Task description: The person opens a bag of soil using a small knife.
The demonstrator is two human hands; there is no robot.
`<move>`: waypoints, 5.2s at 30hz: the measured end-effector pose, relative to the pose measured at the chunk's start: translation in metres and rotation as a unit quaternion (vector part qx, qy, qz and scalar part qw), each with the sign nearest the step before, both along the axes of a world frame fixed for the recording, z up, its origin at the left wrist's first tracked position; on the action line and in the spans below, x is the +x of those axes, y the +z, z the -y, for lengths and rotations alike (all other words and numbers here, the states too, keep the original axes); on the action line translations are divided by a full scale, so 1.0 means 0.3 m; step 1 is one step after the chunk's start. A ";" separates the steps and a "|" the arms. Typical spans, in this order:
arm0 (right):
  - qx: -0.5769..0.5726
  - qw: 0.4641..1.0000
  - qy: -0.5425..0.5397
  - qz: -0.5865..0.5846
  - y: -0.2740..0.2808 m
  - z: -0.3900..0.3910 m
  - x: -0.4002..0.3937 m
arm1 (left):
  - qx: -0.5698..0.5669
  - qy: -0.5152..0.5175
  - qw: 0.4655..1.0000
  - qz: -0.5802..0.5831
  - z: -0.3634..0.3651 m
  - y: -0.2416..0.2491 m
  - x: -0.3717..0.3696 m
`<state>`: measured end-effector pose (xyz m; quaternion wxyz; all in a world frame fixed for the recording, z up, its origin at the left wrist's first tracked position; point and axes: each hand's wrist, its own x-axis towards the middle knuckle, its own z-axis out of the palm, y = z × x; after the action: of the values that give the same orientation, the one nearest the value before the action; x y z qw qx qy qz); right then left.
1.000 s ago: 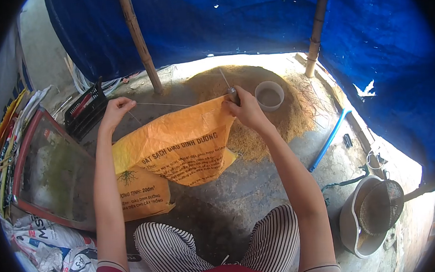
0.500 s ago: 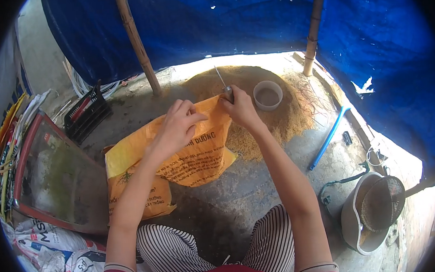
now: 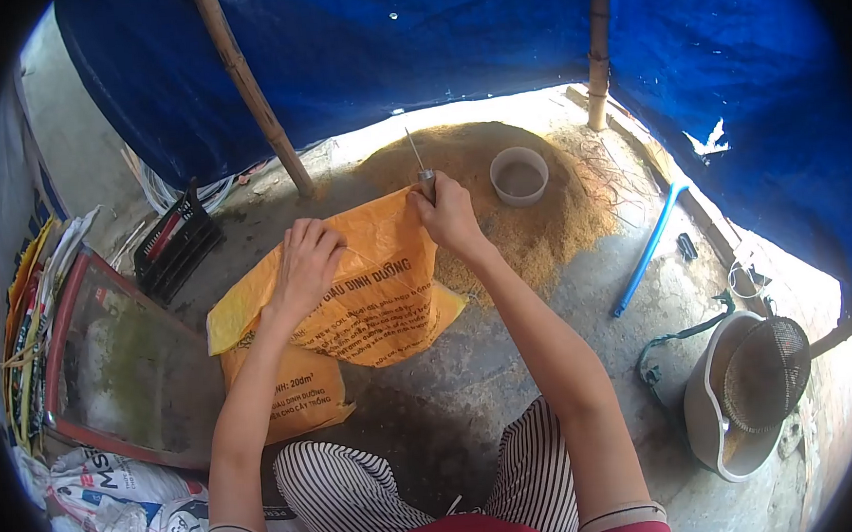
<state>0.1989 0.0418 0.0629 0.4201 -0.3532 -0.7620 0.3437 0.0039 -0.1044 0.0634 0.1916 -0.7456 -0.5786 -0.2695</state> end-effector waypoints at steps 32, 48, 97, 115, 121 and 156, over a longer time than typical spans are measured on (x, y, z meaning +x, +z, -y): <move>-0.014 0.998 0.007 -0.067 -0.033 -0.008 0.003 | -0.077 0.022 0.966 0.245 -0.148 0.059 0.051; -0.381 0.897 0.224 0.008 0.067 0.367 0.051 | -0.129 0.060 0.939 0.314 -0.103 0.049 -0.034; 0.129 0.988 -0.067 0.042 -0.046 -0.064 -0.012 | -0.082 0.060 0.618 0.780 0.276 -0.075 -0.435; 0.124 0.990 -0.009 0.062 0.088 -0.070 0.082 | 0.056 -0.050 0.526 0.847 0.309 0.084 -0.381; 0.070 0.994 -0.028 0.073 0.042 -0.079 0.093 | 0.059 -0.055 0.713 0.696 0.219 -0.078 -0.473; 0.038 0.998 0.050 0.024 -0.014 -0.013 0.036 | 0.015 0.264 0.957 0.122 0.277 0.065 -0.309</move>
<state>0.2097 0.0455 0.0588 0.3972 -0.3068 -0.8010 0.3264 -0.0888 -0.1875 0.0828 0.1950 -0.5248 -0.7699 -0.3063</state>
